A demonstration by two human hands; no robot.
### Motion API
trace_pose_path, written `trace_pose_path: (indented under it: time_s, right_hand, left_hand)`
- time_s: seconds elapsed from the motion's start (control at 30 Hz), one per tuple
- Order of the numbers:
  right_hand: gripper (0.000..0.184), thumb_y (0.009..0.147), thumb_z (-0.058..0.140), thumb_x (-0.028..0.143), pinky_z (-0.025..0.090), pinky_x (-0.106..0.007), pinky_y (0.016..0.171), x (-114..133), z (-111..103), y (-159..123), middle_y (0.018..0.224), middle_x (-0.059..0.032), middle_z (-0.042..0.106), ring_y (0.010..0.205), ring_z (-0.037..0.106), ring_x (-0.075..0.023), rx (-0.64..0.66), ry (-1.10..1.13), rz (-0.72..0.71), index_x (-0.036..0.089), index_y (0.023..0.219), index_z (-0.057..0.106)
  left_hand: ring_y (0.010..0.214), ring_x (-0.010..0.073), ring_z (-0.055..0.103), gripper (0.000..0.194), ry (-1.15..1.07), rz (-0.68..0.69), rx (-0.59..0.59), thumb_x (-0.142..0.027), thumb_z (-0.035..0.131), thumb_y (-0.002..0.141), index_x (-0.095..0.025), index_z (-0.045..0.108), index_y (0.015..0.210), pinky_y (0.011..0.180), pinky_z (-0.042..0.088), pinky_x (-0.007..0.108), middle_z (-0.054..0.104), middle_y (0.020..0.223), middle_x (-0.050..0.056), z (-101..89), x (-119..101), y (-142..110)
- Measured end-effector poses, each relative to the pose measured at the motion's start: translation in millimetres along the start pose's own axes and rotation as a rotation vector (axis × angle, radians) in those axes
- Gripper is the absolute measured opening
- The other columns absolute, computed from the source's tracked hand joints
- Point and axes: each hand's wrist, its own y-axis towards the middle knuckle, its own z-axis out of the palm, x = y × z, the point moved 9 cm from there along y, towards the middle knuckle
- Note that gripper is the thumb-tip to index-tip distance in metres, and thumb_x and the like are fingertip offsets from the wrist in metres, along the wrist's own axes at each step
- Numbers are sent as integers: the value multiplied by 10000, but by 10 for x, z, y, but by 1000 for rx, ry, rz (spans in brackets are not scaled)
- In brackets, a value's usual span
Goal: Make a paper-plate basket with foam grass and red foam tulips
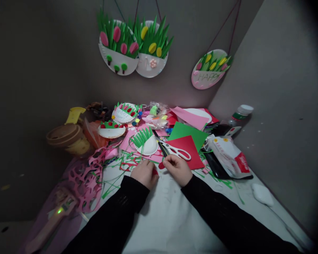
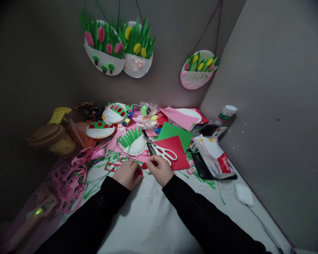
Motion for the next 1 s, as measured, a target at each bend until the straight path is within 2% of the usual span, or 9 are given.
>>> trace_pose_path:
  time_s: [0.1, 0.17, 0.23, 0.33, 0.4, 0.53, 0.7, 0.83, 1.0]
  right_hand:
    - [176, 753, 559, 328, 457, -227, 488, 1, 3, -2, 621, 12, 558, 555, 501, -109, 17, 23, 15, 164, 690, 548]
    - [167, 757, 545, 319, 456, -228, 493, 17, 2, 3, 631, 8, 571, 553, 507, -108, 39, 10, 22, 164, 696, 546]
    - [151, 759, 530, 293, 441, -224, 499, 38, 52, 10, 623, 6, 580, 549, 512, -108, 106, -74, 24, 162, 689, 552]
    - [115, 735, 529, 218, 384, -205, 501, 69, 242, 18, 577, 14, 573, 535, 503, -101, 268, -316, -14, 157, 644, 565]
    - [111, 719, 530, 179, 346, -201, 505, 92, 376, 40, 561, 21, 564, 531, 490, -95, 336, -481, -63, 159, 617, 570]
    - [120, 735, 526, 174, 299, -211, 513, 109, 549, 119, 576, 18, 562, 547, 484, -102, 355, -751, -126, 170, 629, 582]
    - [96, 759, 533, 179, 307, -236, 573, 119, 581, 116, 681, -22, 574, 641, 515, -135, 274, -964, -210, 171, 667, 560]
    - [34, 730, 556, 158, 329, -240, 587, 188, 485, 66, 733, -19, 550, 662, 501, -140, 159, -847, -276, 176, 753, 540]
    - [59, 728, 543, 206, 370, -217, 522, 212, 402, 34, 676, 26, 529, 556, 467, -101, 129, -215, -196, 186, 773, 511]
  left_hand:
    - [769, 189, 553, 59, -137, 36, 14, -187, 534, 698, -201, 566, 746, 667, 398, 286, 609, 809, 45, -14, 7, 6]
    - [648, 147, 541, 72, -281, 14, 3, -155, 487, 711, -205, 539, 704, 593, 376, 251, 607, 703, 6, -66, 104, 18]
    - [559, 123, 510, 50, -430, -70, -94, -182, 481, 719, -201, 526, 710, 544, 358, 233, 586, 628, -20, -189, 307, 31]
    - [511, 105, 474, 74, -596, -188, -343, -254, 502, 718, -186, 531, 723, 520, 356, 221, 558, 602, -32, -419, 643, 11]
    - [493, 97, 457, 98, -639, -208, -412, -273, 520, 702, -177, 537, 714, 507, 355, 217, 548, 595, -35, -476, 754, 10]
    - [482, 97, 467, 78, -671, -182, -368, -248, 531, 686, -173, 538, 707, 507, 370, 218, 539, 557, -42, -437, 754, 42]
    - [523, 106, 506, 108, -734, -172, -266, -230, 542, 670, -165, 553, 755, 531, 393, 220, 562, 589, -32, -362, 715, 57]
    - [526, 101, 490, 124, -741, -153, -240, -231, 550, 664, -160, 582, 760, 532, 381, 215, 556, 583, -34, -339, 688, 56]
    - [530, 97, 459, 146, -723, -67, -216, -216, 528, 687, -141, 626, 766, 529, 369, 218, 602, 629, -4, -305, 499, 49]
